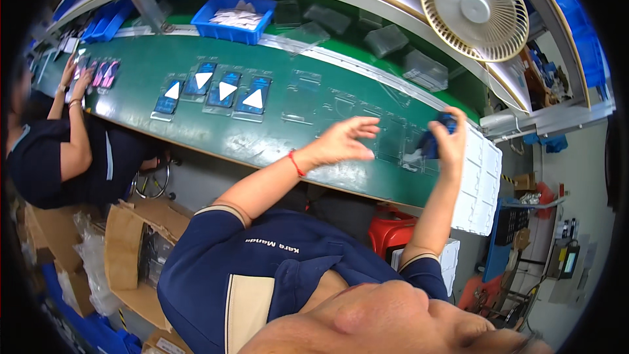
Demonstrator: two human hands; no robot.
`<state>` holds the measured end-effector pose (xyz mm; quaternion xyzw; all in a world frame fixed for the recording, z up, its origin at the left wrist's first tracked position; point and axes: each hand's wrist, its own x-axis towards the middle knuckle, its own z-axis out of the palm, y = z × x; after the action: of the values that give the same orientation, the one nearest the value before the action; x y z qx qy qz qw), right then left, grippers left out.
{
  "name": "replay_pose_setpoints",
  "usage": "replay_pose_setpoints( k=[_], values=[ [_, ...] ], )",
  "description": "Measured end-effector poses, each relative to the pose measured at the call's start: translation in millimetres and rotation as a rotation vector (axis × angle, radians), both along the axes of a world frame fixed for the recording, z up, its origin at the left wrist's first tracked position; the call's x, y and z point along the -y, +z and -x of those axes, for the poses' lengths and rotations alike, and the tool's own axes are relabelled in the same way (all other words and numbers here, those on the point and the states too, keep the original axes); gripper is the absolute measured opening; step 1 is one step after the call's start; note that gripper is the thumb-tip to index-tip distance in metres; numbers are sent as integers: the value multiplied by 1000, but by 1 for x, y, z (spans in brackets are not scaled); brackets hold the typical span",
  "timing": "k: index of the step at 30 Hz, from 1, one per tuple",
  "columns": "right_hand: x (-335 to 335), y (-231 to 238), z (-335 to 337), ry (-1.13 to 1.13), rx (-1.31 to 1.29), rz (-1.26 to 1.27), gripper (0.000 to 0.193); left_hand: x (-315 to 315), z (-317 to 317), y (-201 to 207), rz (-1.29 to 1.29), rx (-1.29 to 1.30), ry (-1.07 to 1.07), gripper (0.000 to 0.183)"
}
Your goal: The person assembles small blue electronic components into clear plastic packaging. They pick up the blue components from a white tray, place them into the plastic cases, and then insert white triangular paper inserts into the packaging. The person repeats this process for multiple units on a green assembly table.
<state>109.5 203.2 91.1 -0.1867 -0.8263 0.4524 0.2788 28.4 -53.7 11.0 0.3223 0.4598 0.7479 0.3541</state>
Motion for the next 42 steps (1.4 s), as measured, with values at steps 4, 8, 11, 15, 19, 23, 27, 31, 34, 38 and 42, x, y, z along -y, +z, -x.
replay_pose_setpoints(
  k=[4,8,11,15,19,23,27,31,34,38,42],
  values=[
    [130,-17,31,308,26,-111,44,2,-33,-4,-250,538,-127,80],
    [164,-32,50,529,111,150,60,42,-13,-20,-178,678,25,57],
    [162,-40,61,659,145,383,56,70,-8,-17,-227,741,120,47],
    [165,-59,69,655,245,518,22,90,-4,-25,-257,709,220,42],
    [170,-54,83,621,299,682,17,105,-2,-29,-330,735,239,38],
    [155,-52,118,517,275,725,17,117,-4,-25,-380,741,316,33],
    [167,-55,145,340,353,226,30,120,-3,-25,-439,746,326,37],
    [188,-51,139,363,472,-323,46,119,-3,-32,-392,728,343,42],
    [189,-54,129,347,437,-406,40,119,-4,-25,-347,744,371,38],
    [184,-51,98,539,452,244,34,114,-5,-25,-226,661,389,43],
    [170,-61,74,628,374,602,14,100,-4,-24,-93,585,369,40]
  ],
)
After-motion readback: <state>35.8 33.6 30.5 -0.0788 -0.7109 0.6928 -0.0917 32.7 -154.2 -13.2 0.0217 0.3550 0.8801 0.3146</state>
